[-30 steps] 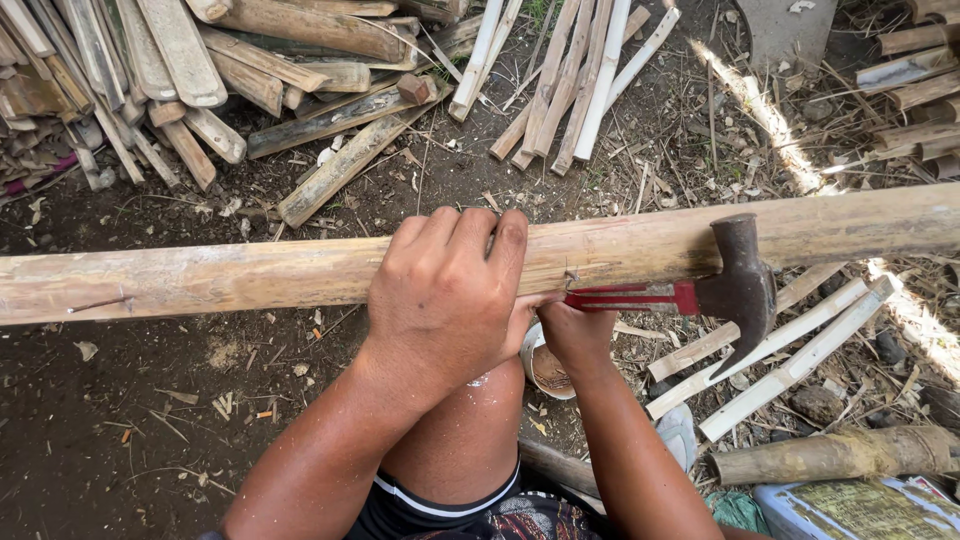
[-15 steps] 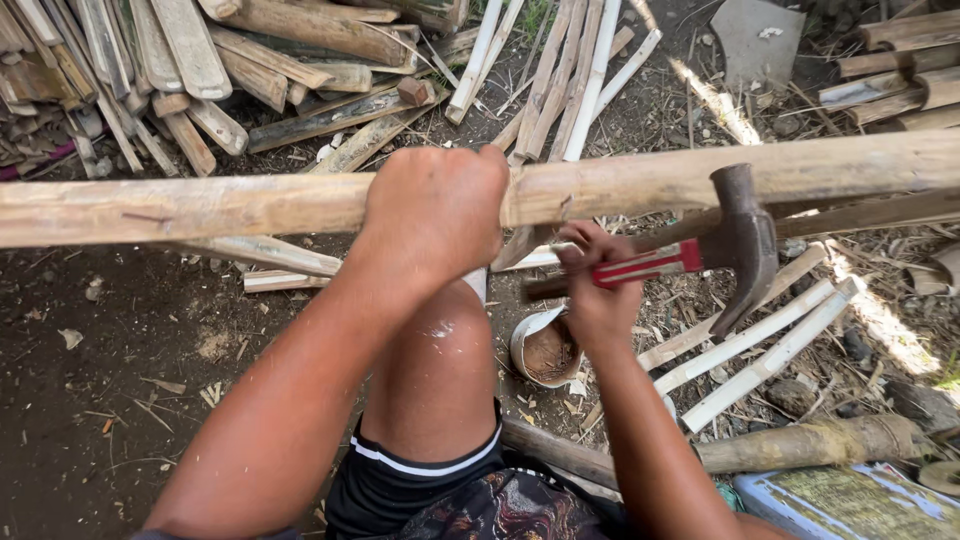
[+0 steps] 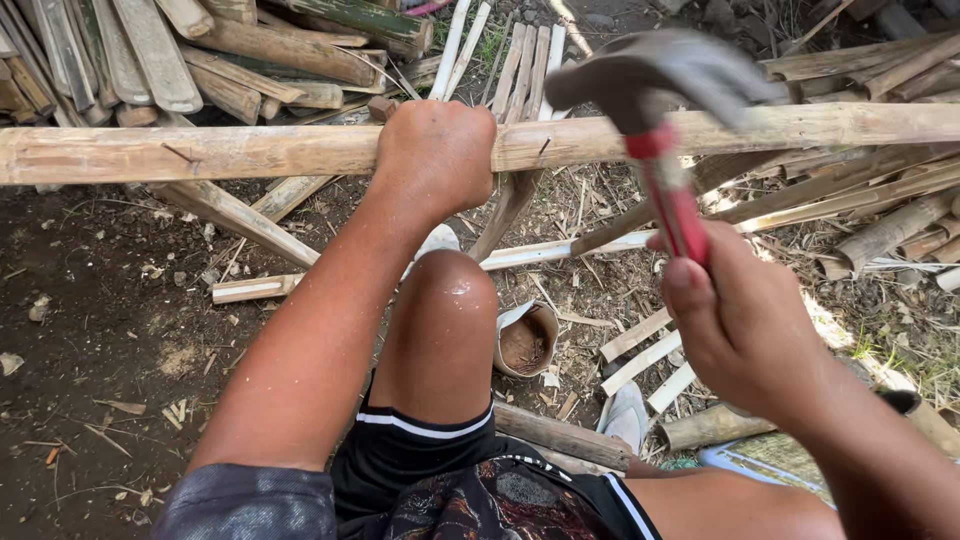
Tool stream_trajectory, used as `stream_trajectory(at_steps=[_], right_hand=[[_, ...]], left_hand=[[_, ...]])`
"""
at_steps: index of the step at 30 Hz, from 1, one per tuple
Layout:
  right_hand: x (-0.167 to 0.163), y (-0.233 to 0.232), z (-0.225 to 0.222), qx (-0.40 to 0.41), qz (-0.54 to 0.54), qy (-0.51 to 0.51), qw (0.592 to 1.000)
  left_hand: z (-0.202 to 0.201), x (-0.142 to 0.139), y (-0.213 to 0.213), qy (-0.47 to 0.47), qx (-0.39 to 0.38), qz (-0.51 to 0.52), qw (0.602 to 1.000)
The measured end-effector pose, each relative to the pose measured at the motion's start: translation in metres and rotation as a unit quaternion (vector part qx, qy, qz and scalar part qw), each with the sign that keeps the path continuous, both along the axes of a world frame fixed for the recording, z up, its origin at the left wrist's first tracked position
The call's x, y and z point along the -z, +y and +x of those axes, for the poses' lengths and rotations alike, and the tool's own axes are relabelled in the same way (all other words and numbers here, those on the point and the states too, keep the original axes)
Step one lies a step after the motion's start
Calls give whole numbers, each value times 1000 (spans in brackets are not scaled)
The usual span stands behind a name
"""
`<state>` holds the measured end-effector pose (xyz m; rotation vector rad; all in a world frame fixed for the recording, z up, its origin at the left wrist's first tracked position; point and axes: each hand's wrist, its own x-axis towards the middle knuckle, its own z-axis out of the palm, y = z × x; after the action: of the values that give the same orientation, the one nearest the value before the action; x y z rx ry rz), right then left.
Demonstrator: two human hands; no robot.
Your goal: The person hammers nails into a wooden frame using a hammer. They repeatedly drive nails into the wood, adjust the frame, and continue hammering until the task is complete.
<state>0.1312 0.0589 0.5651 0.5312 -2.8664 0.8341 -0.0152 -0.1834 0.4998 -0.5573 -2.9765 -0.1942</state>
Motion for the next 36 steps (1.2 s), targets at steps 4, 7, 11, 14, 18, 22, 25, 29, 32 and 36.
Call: stream_trajectory(at_steps=[4, 7, 11, 14, 18, 22, 25, 29, 32, 36], right_hand=[[4, 14, 1, 46, 39, -61, 996], [10, 36, 17, -14, -140, 39, 989], [20, 35, 6, -47, -424, 43, 903], [25, 32, -16, -25, 60, 65, 996], [25, 42, -7, -7, -126, 60, 990], [28, 43, 2, -64, -364, 127, 920], [34, 32, -16, 29, -15, -18, 999], [36, 34, -21, 22, -74, -22, 997], [29, 45, 1, -71, -326, 91, 938], [30, 29, -1, 6, -157, 99, 983]], left_hand=[[4, 0, -1, 8, 5, 3, 1000], [4, -3, -1, -7, -2, -6, 1000], [8, -7, 0, -13, -3, -7, 1000], [12, -9, 3, 5, -12, 6, 1000], [14, -11, 3, 5, -19, 4, 1000], [13, -10, 4, -1, -20, 0, 1000], [15, -9, 5, -2, -19, 1, 1000], [17, -11, 7, -17, -27, -17, 999], [16, -14, 7, -14, -25, -5, 1000], [17, -17, 7, -17, -24, -7, 1000]])
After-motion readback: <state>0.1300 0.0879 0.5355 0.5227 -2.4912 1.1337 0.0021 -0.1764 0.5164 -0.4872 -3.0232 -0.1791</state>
